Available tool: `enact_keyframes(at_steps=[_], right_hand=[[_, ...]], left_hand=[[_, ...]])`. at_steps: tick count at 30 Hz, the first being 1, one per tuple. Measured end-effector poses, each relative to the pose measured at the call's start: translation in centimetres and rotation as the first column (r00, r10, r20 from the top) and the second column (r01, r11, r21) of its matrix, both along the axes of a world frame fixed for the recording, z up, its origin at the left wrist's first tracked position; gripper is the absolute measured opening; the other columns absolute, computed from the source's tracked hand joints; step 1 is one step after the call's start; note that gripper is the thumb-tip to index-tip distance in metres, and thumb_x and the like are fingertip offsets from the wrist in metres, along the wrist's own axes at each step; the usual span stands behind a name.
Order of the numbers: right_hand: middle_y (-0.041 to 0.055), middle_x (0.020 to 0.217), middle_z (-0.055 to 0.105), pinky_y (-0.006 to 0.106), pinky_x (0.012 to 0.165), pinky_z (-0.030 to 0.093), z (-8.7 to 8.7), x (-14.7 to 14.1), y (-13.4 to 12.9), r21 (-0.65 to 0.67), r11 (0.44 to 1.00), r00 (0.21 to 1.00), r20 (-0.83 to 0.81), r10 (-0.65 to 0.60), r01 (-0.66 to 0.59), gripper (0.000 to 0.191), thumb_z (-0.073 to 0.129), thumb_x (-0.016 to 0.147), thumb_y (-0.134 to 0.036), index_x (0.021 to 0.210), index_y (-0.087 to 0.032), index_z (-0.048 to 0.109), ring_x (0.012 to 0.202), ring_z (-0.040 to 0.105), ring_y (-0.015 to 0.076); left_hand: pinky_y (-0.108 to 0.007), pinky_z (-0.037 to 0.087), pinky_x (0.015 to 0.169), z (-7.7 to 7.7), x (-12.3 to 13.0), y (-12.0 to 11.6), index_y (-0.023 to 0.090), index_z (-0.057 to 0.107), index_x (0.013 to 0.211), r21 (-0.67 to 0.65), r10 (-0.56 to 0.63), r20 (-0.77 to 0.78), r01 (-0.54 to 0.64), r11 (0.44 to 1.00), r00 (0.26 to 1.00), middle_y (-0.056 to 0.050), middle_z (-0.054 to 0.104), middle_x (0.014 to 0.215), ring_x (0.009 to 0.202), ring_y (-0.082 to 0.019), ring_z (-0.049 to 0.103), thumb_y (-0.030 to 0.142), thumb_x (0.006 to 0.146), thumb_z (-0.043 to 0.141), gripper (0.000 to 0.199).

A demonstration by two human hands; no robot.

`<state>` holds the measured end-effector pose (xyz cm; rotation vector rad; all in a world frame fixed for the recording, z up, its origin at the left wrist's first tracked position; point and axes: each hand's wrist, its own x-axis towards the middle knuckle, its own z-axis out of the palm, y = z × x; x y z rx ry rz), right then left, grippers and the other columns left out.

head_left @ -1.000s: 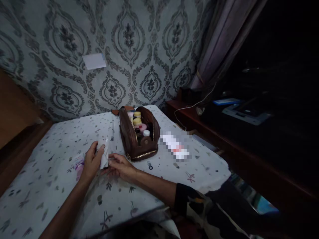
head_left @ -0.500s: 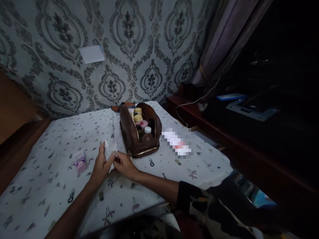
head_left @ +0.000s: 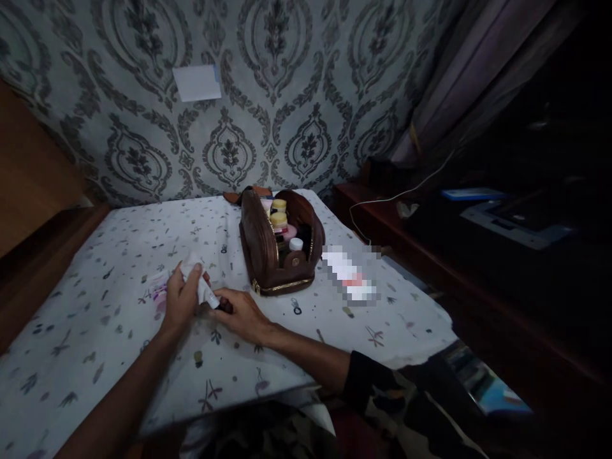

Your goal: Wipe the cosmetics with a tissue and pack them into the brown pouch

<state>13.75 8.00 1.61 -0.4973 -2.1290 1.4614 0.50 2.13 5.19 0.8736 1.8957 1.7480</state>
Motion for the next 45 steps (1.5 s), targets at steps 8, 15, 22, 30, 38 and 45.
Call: enact_keyframes(at_steps=[8,15,22,30,38,45], right_hand=[[0.0003,0.080,0.066,0.023,0.054,0.045,-0.9,-0.5,0.4,-0.635,0.718,0.957,-0.155,0.244,-0.286,0.042,0.076,0.072,-0.053,0.092,-0.018,0.061,0.065,0.065,0.0142],[0.0008,0.075,0.070,0.020,0.051,0.044,-0.5,-0.5,0.6,-0.719,0.632,0.957,-0.231,0.176,-0.290,0.057,0.087,0.056,-0.056,0.086,-0.015,0.061,0.058,0.066,0.0118],[-0.0025,0.070,0.068,0.018,0.046,0.038,-0.4,-0.7,0.6,-0.692,0.695,0.979,-0.184,0.093,-0.196,0.046,0.087,0.059,-0.047,0.081,-0.016,0.061,0.051,0.058,0.0076],[-0.0079,0.064,0.053,0.020,0.053,0.037,-1.0,-1.0,0.9,-0.505,0.863,0.986,-0.160,-0.051,-0.037,0.040,0.083,0.058,-0.039,0.070,-0.019,0.051,0.055,0.048,0.0073],[-0.0084,0.061,0.045,0.022,0.056,0.032,-1.4,-0.9,0.9,-0.247,0.966,0.987,-0.118,-0.112,0.081,0.022,0.068,0.066,-0.027,0.069,-0.020,0.047,0.058,0.041,0.0090],[-0.0079,0.061,0.048,0.022,0.055,0.032,-0.6,-0.4,0.4,-0.138,0.986,0.995,-0.007,-0.095,0.093,0.020,0.069,0.068,-0.023,0.069,-0.020,0.049,0.058,0.042,0.0094]], left_hand=[[-0.019,0.040,0.043,0.7,-0.6,0.3,0.018,0.056,0.071,0.110,0.121,0.259,-0.154,0.982,0.958,0.004,0.059,0.054,0.045,-0.009,0.051,0.049,0.073,0.066,0.033],[-0.018,0.043,0.046,1.4,-0.3,0.4,0.016,0.061,0.088,0.142,0.069,0.285,-0.113,0.983,0.956,0.003,0.062,0.061,0.052,-0.010,0.057,0.057,0.067,0.072,0.047],[-0.020,0.045,0.047,1.0,0.3,0.4,0.017,0.059,0.099,0.132,-0.026,0.300,-0.014,0.991,0.954,0.004,0.062,0.067,0.055,-0.011,0.058,0.058,0.065,0.074,0.055],[-0.023,0.048,0.058,-0.7,0.7,0.8,0.020,0.051,0.098,0.040,-0.125,0.166,0.120,0.992,0.978,0.004,0.061,0.076,0.063,-0.012,0.058,0.042,0.059,0.079,0.053],[-0.026,0.049,0.080,-1.7,0.2,0.8,0.022,0.039,0.127,0.057,-0.133,-0.072,0.138,0.989,0.988,-0.001,0.057,0.105,0.087,-0.015,0.059,0.032,0.064,0.076,0.074],[-0.022,0.045,0.058,-0.4,0.1,0.4,0.022,0.047,0.097,0.099,0.017,-0.041,-0.013,0.995,0.999,0.006,0.055,0.071,0.061,-0.012,0.055,0.037,0.072,0.072,0.038]])
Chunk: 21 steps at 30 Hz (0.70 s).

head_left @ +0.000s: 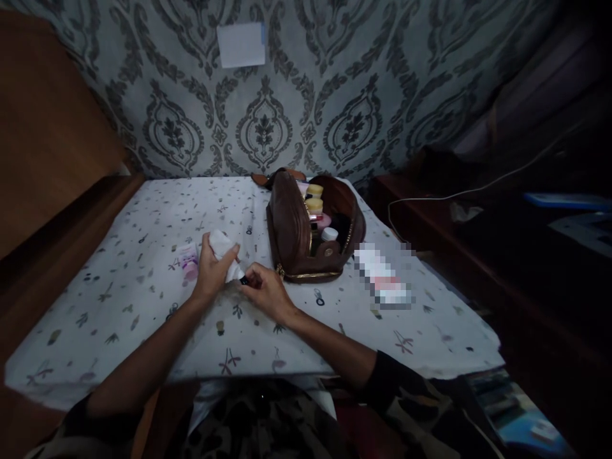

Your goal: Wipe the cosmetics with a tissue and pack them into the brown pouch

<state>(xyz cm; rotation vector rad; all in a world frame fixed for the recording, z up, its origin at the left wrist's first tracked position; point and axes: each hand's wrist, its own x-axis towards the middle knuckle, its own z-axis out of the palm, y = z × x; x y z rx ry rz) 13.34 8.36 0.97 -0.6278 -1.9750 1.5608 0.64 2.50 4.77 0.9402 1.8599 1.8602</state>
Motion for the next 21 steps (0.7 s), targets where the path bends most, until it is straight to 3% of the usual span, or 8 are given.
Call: enact_keyframes(at_steps=[3,11,15,21], right_hand=[[-0.0080,0.060,0.049,0.021,0.055,0.032,0.1,0.1,-0.1,0.011,1.000,1.000,0.026,0.007,-0.008,0.020,0.070,0.070,-0.024,0.070,-0.020,0.050,0.058,0.043,0.0094],[-0.0069,0.061,0.048,0.021,0.057,0.032,0.5,0.4,-0.3,0.057,0.998,0.999,0.038,0.009,-0.011,0.015,0.068,0.075,-0.024,0.071,-0.019,0.054,0.060,0.042,0.0098],[-0.0064,0.062,0.049,0.021,0.057,0.032,0.4,0.4,-0.3,0.033,0.999,0.999,0.032,0.033,-0.034,0.013,0.066,0.077,-0.025,0.073,-0.019,0.055,0.060,0.044,0.0098],[-0.0052,0.063,0.053,0.021,0.056,0.036,-0.1,0.3,-0.2,-0.063,0.993,0.995,0.011,0.098,-0.097,0.015,0.064,0.080,-0.031,0.075,-0.018,0.057,0.058,0.049,0.0101]], left_hand=[[-0.021,0.042,0.050,0.2,-0.2,-0.1,0.021,0.051,0.082,-0.010,0.044,0.080,-0.043,0.999,0.996,0.005,0.056,0.062,0.052,-0.011,0.052,0.045,0.078,0.067,0.030],[-0.021,0.040,0.045,0.6,-1.0,0.2,0.018,0.055,0.065,0.067,0.045,0.321,-0.070,0.995,0.946,0.000,0.057,0.056,0.047,-0.010,0.052,0.060,0.085,0.055,0.046],[-0.022,0.041,0.043,1.0,-1.2,0.3,0.019,0.055,0.065,0.075,0.011,0.362,-0.041,0.996,0.932,-0.001,0.058,0.055,0.046,-0.012,0.053,0.067,0.086,0.049,0.053],[-0.023,0.040,0.043,1.2,-1.3,0.3,0.020,0.053,0.064,0.100,-0.039,0.372,0.002,0.995,0.927,-0.001,0.057,0.054,0.047,-0.013,0.054,0.070,0.081,0.053,0.053]])
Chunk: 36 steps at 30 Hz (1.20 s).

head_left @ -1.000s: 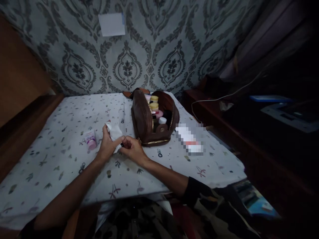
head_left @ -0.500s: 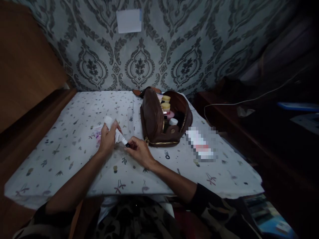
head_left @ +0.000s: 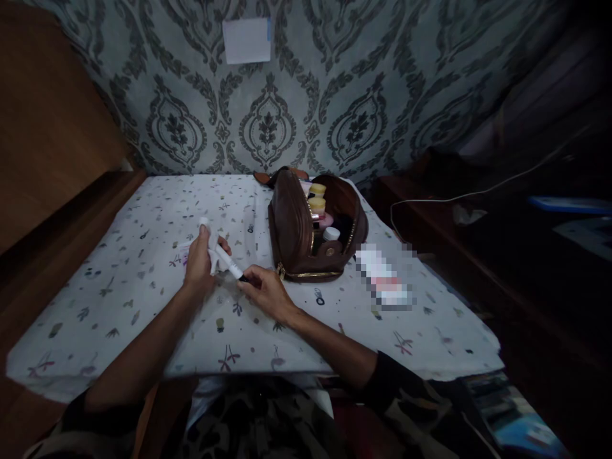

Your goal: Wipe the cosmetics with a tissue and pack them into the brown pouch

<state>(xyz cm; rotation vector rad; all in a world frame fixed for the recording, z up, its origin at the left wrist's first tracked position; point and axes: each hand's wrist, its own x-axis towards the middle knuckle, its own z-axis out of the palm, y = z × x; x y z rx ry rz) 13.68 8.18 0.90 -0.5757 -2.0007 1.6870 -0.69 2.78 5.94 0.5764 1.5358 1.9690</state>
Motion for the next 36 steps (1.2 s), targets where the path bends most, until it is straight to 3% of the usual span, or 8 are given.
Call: enact_keyframes(at_steps=[4,11,15,20,24,28,32,36], right_hand=[[-0.0041,0.065,0.057,0.022,0.053,0.038,0.5,0.2,0.0,-0.156,0.975,0.987,-0.040,0.155,-0.159,0.026,0.065,0.082,-0.043,0.080,-0.018,0.059,0.054,0.053,0.0100],[0.0003,0.077,0.067,0.020,0.045,0.032,0.5,0.1,-0.1,-0.451,0.834,0.949,-0.154,0.277,-0.317,0.040,0.072,0.076,-0.054,0.086,-0.015,0.066,0.054,0.056,0.0080],[0.0012,0.075,0.068,0.019,0.043,0.028,0.6,0.0,0.0,-0.598,0.731,0.944,-0.215,0.249,-0.329,0.042,0.079,0.071,-0.051,0.088,-0.014,0.068,0.052,0.054,0.0070],[0.0028,0.076,0.070,0.018,0.044,0.030,1.3,0.2,0.3,-0.714,0.639,0.958,-0.242,0.157,-0.285,0.040,0.086,0.064,-0.044,0.083,-0.014,0.069,0.052,0.052,0.0059],[0.0029,0.072,0.071,0.018,0.044,0.032,1.2,0.2,0.4,-0.750,0.610,0.965,-0.236,0.113,-0.255,0.039,0.089,0.060,-0.040,0.078,-0.014,0.067,0.051,0.052,0.0059],[0.0019,0.071,0.071,0.017,0.044,0.032,1.2,0.0,0.3,-0.734,0.628,0.963,-0.243,0.113,-0.259,0.044,0.091,0.057,-0.042,0.077,-0.014,0.064,0.051,0.055,0.0059],[-0.0006,0.068,0.071,0.016,0.041,0.028,1.1,-0.2,0.1,-0.688,0.676,0.960,-0.253,0.117,-0.264,0.049,0.091,0.058,-0.041,0.085,-0.018,0.057,0.048,0.056,0.0067],[0.0006,0.068,0.072,0.016,0.040,0.028,0.9,-0.2,0.0,-0.680,0.686,0.963,-0.233,0.134,-0.260,0.053,0.089,0.061,-0.044,0.086,-0.020,0.050,0.047,0.057,0.0082]], left_hand=[[-0.023,0.036,0.040,0.1,-0.2,-0.1,0.019,0.055,0.059,-0.004,-0.006,-0.082,0.006,1.000,0.997,-0.001,0.056,0.050,0.042,-0.011,0.048,0.067,0.079,0.057,0.052],[-0.021,0.039,0.042,0.3,-0.1,-0.2,0.017,0.060,0.067,0.025,-0.021,-0.061,0.023,0.999,0.998,-0.001,0.059,0.056,0.047,-0.012,0.053,0.065,0.075,0.064,0.049],[-0.021,0.038,0.038,0.5,0.4,-0.6,0.018,0.063,0.101,0.015,-0.164,-0.014,0.164,0.986,0.986,0.000,0.063,0.067,0.046,-0.011,0.053,0.061,0.074,0.068,0.051],[-0.018,0.043,0.042,0.4,1.0,-1.1,0.025,0.043,0.139,-0.034,-0.378,-0.072,0.377,0.926,0.923,-0.001,0.065,0.093,0.054,-0.009,0.056,0.042,0.066,0.082,0.085],[-0.019,0.051,0.058,0.1,0.8,-1.0,0.025,0.031,0.147,0.007,-0.426,-0.172,0.434,0.901,0.888,0.000,0.062,0.092,0.068,-0.011,0.060,0.034,0.068,0.082,0.094],[-0.019,0.048,0.056,-0.4,0.5,-0.9,0.028,0.029,0.145,-0.035,-0.393,-0.248,0.398,0.917,0.885,0.003,0.059,0.088,0.064,-0.009,0.056,0.034,0.070,0.082,0.092],[-0.021,0.047,0.060,-0.9,0.3,-0.6,0.024,0.042,0.133,-0.067,-0.253,-0.401,0.247,0.967,0.880,0.004,0.055,0.082,0.067,-0.011,0.054,0.036,0.074,0.077,0.070],[-0.022,0.041,0.058,-1.2,0.1,-0.5,0.022,0.053,0.116,-0.048,-0.106,-0.513,0.095,0.994,0.852,0.004,0.052,0.078,0.061,-0.011,0.048,0.040,0.082,0.067,0.041]])
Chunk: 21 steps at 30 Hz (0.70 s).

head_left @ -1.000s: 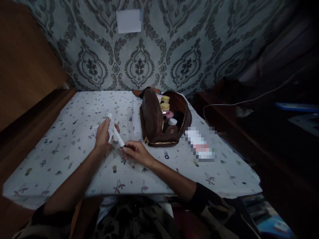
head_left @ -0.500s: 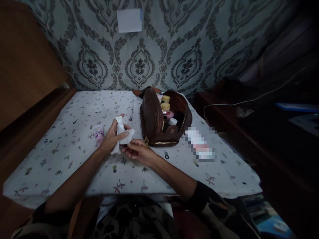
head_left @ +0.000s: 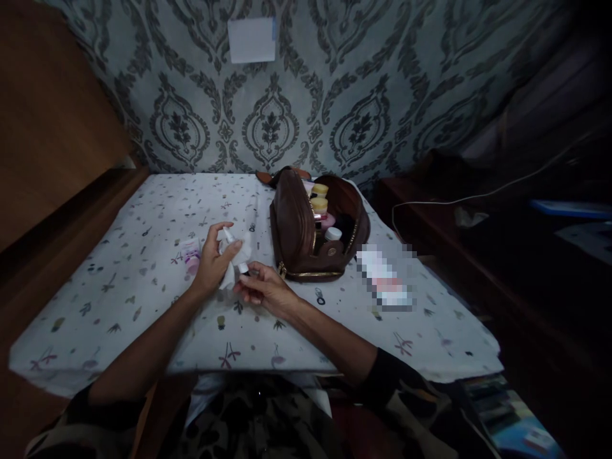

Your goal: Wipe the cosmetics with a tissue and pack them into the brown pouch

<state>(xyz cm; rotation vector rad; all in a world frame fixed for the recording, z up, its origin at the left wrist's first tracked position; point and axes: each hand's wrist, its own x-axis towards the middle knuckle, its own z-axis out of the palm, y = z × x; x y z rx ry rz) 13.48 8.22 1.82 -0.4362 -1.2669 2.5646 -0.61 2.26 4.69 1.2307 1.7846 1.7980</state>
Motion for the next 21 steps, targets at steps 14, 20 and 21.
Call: enact_keyframes(at_steps=[14,20,21], right_hand=[[-0.0023,0.069,0.063,0.018,0.043,0.030,-0.27,0.13,-0.04,0.051,0.999,1.000,0.022,0.019,-0.020,0.042,0.088,0.061,-0.046,0.080,-0.014,0.068,0.050,0.052,0.0046],[-0.0007,0.073,0.069,0.018,0.045,0.033,0.02,0.19,0.05,0.002,1.000,1.000,-0.003,-0.023,0.023,0.051,0.090,0.060,-0.042,0.099,-0.018,0.067,0.051,0.055,0.0068],[-0.0004,0.073,0.070,0.018,0.045,0.033,0.10,0.22,0.07,-0.002,1.000,1.000,-0.010,-0.027,0.027,0.052,0.090,0.060,-0.042,0.100,-0.019,0.066,0.051,0.055,0.0072]], left_hand=[[-0.020,0.032,0.050,0.66,-0.94,-0.05,0.020,0.048,0.072,0.047,0.167,0.128,-0.174,0.984,0.978,0.007,0.037,0.056,0.052,-0.010,0.034,0.049,0.090,0.056,0.035],[-0.019,0.031,0.037,0.42,-0.55,0.12,0.022,0.049,0.074,0.044,0.043,0.375,-0.063,0.997,0.926,0.009,0.040,0.051,0.039,-0.008,0.035,0.053,0.081,0.066,0.036],[-0.018,0.032,0.036,0.42,-0.50,0.17,0.022,0.049,0.075,0.035,0.015,0.417,-0.033,0.999,0.909,0.010,0.040,0.050,0.038,-0.007,0.035,0.054,0.079,0.069,0.037]])
